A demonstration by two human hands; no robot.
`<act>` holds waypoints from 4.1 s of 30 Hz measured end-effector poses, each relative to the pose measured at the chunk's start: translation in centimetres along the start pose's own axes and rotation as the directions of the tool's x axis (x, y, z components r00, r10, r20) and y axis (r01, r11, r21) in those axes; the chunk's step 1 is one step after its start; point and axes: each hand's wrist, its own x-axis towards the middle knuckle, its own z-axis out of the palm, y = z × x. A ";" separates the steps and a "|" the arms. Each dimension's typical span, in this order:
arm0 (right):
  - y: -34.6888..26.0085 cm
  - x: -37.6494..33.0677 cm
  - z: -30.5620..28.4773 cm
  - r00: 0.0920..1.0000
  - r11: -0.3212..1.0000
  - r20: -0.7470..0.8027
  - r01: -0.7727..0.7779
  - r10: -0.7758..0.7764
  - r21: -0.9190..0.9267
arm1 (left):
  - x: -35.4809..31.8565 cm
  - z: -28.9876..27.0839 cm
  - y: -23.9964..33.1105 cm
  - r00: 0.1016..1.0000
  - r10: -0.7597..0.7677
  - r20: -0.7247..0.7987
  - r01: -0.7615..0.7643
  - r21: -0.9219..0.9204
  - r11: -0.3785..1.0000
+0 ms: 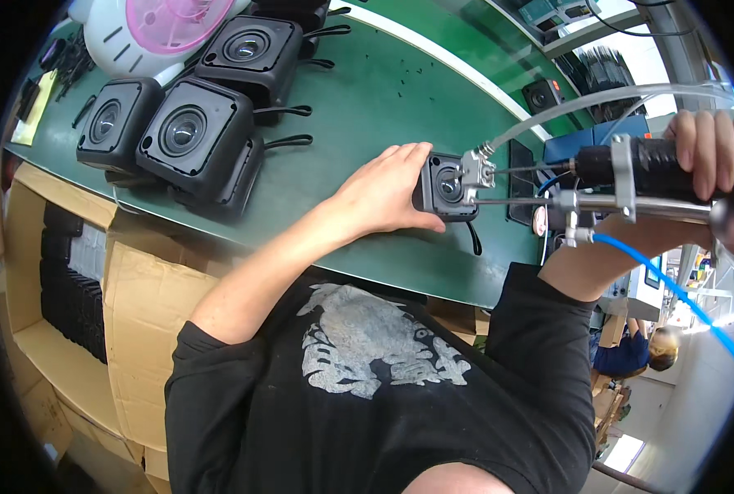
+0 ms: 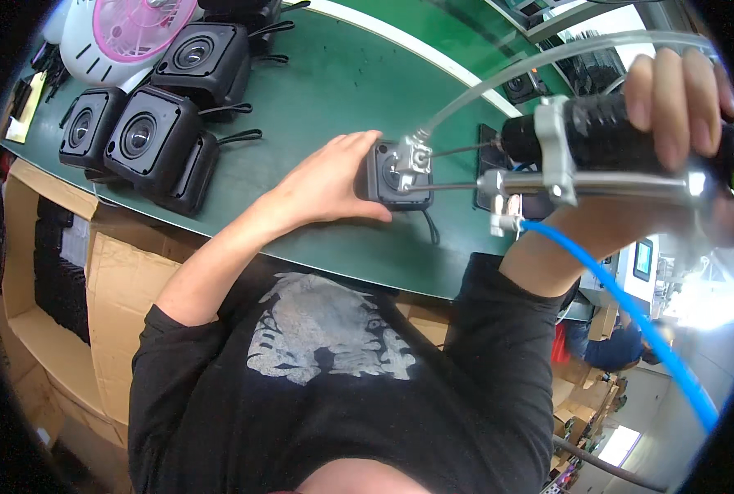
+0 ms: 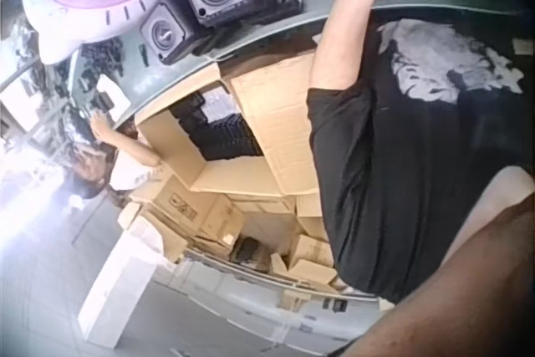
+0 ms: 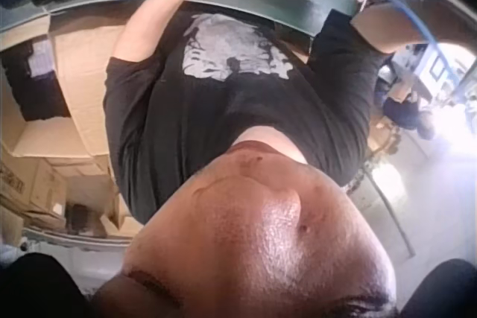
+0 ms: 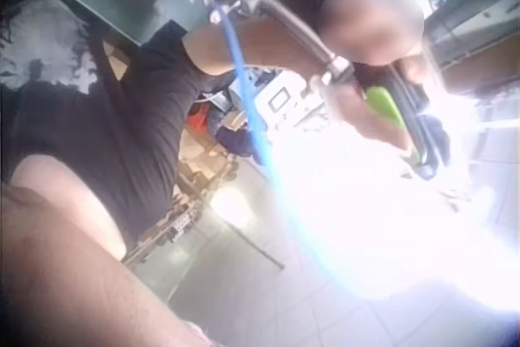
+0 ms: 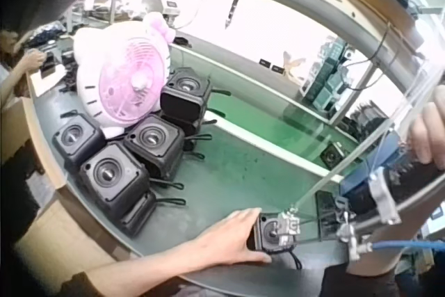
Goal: The person is using an electric screwdriver to fasten screws into the casing of several identical black portable speakers on an assembly line.
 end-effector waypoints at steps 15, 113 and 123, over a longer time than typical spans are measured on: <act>0.8 -2.9 0.4 0.972 0.994 0.216 -0.103 0.094 0.029 | 0.1 0.2 -0.5 1.000 0.022 0.010 -0.022 0.043 0.999; 0.6 -4.8 -5.6 0.961 0.996 -0.268 -0.047 0.066 0.075 | 1.7 -0.1 3.4 0.943 0.028 0.330 -0.196 0.489 0.850; 0.9 -2.8 -3.3 0.989 0.993 -0.106 0.107 -0.101 0.054 | 1.4 0.1 3.7 0.966 0.057 0.251 -0.181 0.503 0.845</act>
